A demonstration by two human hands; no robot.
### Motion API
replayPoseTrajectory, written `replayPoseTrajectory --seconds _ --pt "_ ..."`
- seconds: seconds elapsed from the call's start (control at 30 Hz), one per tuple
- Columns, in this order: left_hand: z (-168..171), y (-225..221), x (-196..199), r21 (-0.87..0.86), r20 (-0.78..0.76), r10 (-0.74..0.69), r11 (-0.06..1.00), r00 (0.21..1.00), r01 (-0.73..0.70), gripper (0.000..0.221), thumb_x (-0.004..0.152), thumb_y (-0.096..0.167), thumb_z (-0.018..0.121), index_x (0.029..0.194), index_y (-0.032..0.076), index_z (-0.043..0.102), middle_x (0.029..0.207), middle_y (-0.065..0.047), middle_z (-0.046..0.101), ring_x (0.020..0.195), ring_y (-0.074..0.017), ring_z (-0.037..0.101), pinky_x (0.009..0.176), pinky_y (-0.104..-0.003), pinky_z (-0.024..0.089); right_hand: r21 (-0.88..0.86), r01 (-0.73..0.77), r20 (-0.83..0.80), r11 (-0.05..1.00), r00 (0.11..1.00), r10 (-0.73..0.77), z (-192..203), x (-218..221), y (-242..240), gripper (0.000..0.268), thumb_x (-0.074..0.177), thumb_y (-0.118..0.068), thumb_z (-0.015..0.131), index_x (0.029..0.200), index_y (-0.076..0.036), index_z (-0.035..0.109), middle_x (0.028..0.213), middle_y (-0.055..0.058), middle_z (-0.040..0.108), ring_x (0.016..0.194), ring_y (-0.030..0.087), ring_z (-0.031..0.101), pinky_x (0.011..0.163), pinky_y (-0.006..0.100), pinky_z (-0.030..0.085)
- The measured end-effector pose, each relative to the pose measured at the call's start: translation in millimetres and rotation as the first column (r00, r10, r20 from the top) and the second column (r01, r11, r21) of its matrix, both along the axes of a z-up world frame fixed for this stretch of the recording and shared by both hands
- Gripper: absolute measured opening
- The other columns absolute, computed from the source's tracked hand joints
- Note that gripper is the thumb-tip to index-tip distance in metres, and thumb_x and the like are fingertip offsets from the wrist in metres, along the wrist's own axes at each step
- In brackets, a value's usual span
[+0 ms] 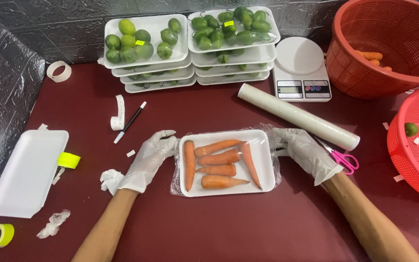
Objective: A person wraps a tray of carrots with plastic cling film and seals it by tucking the edges underneath.
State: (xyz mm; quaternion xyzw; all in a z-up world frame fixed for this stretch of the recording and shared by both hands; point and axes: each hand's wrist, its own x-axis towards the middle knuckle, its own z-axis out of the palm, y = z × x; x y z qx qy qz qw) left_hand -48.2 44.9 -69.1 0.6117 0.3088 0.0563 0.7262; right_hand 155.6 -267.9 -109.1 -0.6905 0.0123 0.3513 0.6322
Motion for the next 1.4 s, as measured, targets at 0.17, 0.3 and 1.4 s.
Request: replayPoseTrajectory --seconds 0.17,0.3,1.4 --pt "30.6 -0.6 -3.1 0.062 -0.170 -0.129 0.988 0.977 0.141 0.075 0.089 0.034 0.074 0.151 0.006 0.044 0.118 -0.024 0.069 0.108 -0.0292 0.069 0.103 -0.045 0.055 -0.165 -0.107 0.104 0.981 0.987 0.125 41.4 -14.5 -1.1 0.030 0.078 -0.022 0.086 0.098 0.000 0.080 0.089 0.015 0.079 0.084 0.023 0.075 0.071 0.035 0.061" --pt "39.6 -4.9 -5.0 0.146 -0.242 -0.174 0.966 0.955 0.213 0.090 0.077 0.027 0.088 0.153 0.010 0.043 0.122 -0.017 0.073 0.113 -0.0238 0.070 0.101 -0.035 0.054 -0.199 -0.151 0.176 0.968 0.966 0.187 21.0 -11.7 -3.8 0.040 0.062 -0.012 0.095 0.098 0.000 0.081 0.085 0.014 0.079 0.079 0.022 0.074 0.067 0.029 0.062" --pt "9.3 -10.9 -11.8 0.104 -0.136 -0.175 0.976 0.975 0.190 0.026 0.088 0.024 0.083 0.099 0.003 0.073 0.089 -0.013 0.076 0.088 -0.0203 0.074 0.088 -0.034 0.059 -0.080 -0.072 0.158 0.994 0.984 0.084 16.0 -22.6 -26.6 0.029 0.068 -0.015 0.095 0.082 0.003 0.079 0.068 0.016 0.074 0.064 0.023 0.073 0.066 0.032 0.062"
